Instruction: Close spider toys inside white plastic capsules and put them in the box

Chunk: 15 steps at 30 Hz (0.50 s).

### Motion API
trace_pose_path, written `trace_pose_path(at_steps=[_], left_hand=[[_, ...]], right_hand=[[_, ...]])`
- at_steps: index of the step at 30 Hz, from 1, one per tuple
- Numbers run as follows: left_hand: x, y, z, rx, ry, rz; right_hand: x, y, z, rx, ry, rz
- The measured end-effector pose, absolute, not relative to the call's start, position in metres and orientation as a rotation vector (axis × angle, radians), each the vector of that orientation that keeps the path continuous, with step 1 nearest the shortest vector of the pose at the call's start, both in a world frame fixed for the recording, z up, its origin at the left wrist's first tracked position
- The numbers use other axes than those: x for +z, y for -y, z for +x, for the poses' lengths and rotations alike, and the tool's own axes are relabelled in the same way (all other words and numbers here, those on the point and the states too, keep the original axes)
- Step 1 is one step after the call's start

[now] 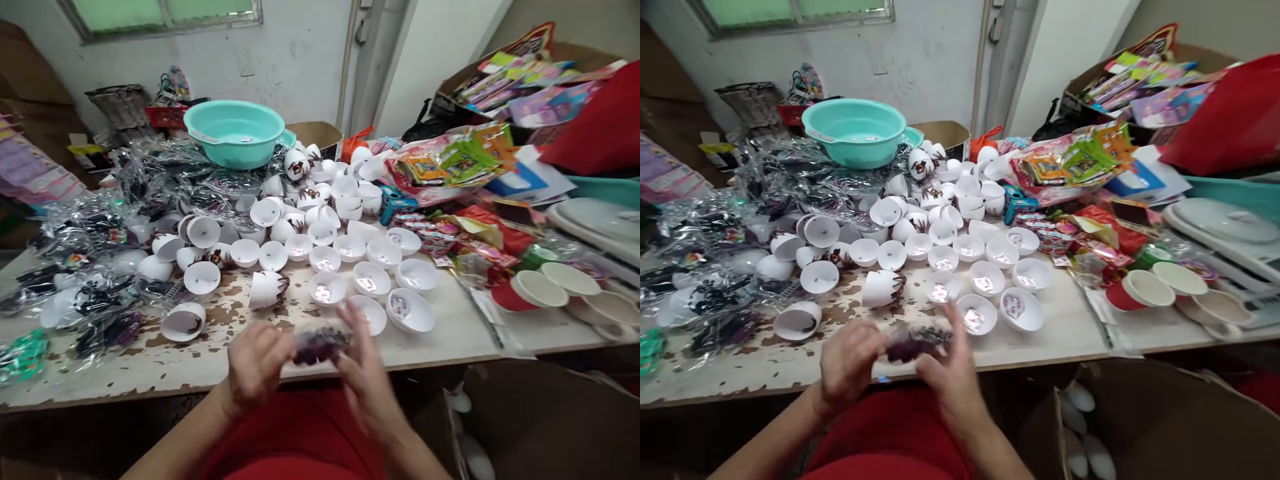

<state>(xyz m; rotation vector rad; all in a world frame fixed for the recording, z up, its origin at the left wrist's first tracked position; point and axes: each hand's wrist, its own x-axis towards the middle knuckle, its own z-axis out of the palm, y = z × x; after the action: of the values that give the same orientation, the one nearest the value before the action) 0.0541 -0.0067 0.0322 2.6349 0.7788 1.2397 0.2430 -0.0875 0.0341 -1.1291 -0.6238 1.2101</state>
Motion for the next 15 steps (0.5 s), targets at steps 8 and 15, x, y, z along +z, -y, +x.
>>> trace_pose_path(at_steps=[8,15], left_hand=[[0.027,0.01,0.074,1.145,-1.394,1.809],[0.042,0.014,0.097,1.425,-1.109,1.991]], right_hand=[[0.008,0.034,0.192,0.981,0.302,-1.035],[0.011,0.043,0.184,1.087,0.255,-0.876]])
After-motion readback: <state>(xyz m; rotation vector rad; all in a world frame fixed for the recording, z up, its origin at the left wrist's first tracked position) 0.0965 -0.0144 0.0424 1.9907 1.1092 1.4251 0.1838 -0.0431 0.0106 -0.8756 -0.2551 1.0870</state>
